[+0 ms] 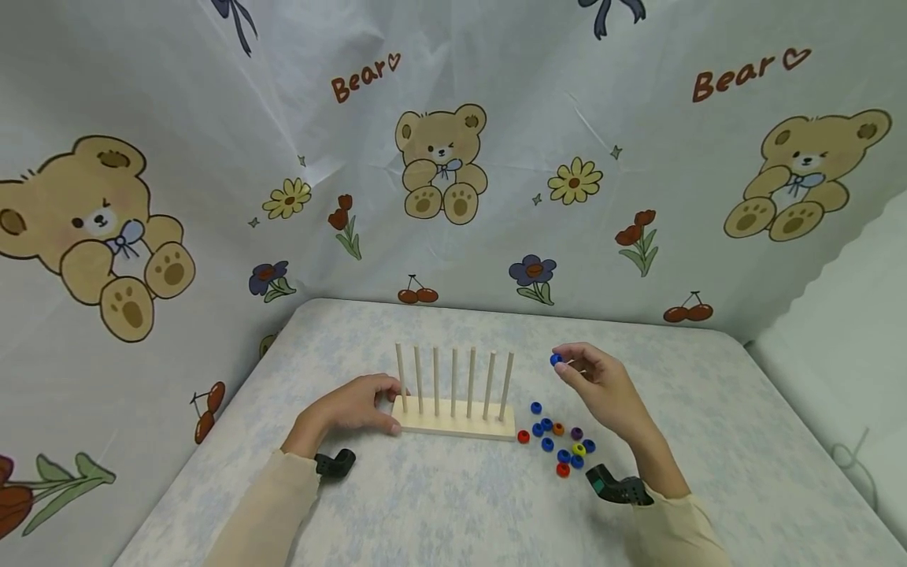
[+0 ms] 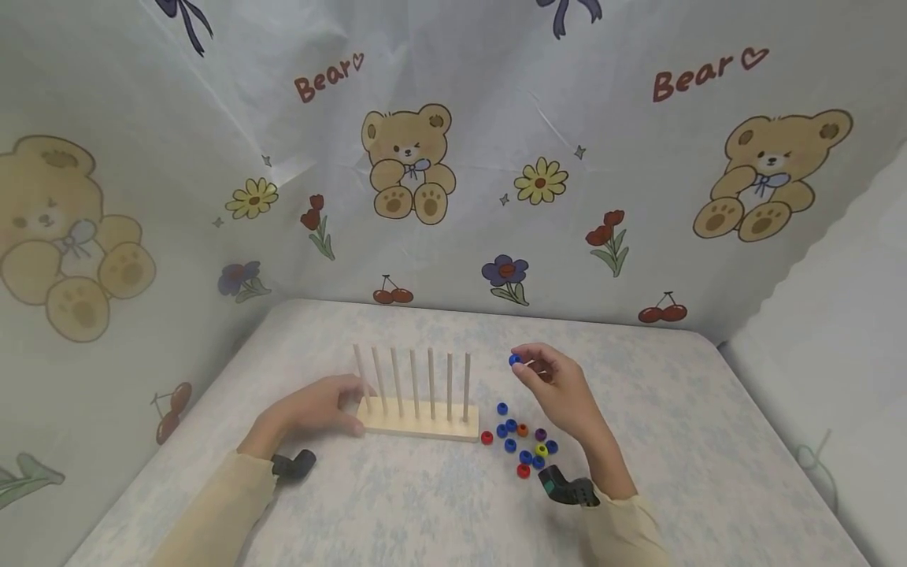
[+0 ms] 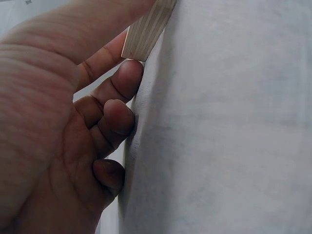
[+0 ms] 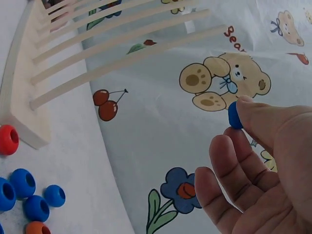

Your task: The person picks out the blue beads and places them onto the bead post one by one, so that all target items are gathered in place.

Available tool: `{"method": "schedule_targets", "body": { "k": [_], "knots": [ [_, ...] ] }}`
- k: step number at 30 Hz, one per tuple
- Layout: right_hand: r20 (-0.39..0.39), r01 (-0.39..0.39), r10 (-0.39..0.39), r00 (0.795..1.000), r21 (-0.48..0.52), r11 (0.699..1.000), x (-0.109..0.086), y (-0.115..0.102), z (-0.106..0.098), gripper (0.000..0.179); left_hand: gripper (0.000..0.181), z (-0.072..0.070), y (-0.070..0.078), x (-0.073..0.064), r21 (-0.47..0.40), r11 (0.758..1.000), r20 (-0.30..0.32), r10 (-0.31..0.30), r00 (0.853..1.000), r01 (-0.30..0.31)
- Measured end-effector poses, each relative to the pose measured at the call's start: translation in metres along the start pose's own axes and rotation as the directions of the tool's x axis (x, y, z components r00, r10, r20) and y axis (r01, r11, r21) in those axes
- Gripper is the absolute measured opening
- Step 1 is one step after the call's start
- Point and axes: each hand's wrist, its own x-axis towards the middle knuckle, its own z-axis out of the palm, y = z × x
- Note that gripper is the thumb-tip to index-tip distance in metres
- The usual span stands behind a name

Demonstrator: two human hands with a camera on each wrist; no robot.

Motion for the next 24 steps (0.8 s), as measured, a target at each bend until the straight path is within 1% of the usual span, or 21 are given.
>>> {"method": "schedule_targets", "body": {
  "k": [3,9,13,18,22,24],
  "knots": [
    [-0.031,0.029,-0.029,0.999,0.023,0.999,0.004,-0.007,0.0,0.028,0.048,-0.001,0.0,0.0,0.001,1.0,-0.006,0.006,1.0,-0.006],
    [-0.086,0.068,-0.062,0.994,0.074,0.995,0.013,-0.022,0.001,0.026,0.047,-0.002,0.001,-0.001,0.005,1.0,-0.002,0.012,1.0,-0.012],
    [-0.11,0.1,-0.086,0.99,0.127,0.987,0.018,-0.031,0.005,0.025,0.047,-0.002,0.0,0.001,0.003,1.0,0.001,0.009,1.0,-0.009],
    [-0.131,0.115,-0.089,0.987,0.204,0.972,0.021,-0.036,0.013,0.025,0.047,-0.002,0.001,0.001,0.003,1.0,0.007,0.003,1.0,-0.003],
    [-0.139,0.108,-0.08,0.987,0.212,0.971,0.022,-0.041,0.02,0.025,0.048,-0.002,0.001,0.0,0.017,1.0,0.011,0.009,1.0,-0.009],
    [-0.14,0.106,-0.08,0.987,0.187,0.977,0.021,-0.043,0.023,0.024,0.048,-0.001,0.0,0.001,0.023,1.0,0.012,0.005,1.0,-0.006]
  ]
}}
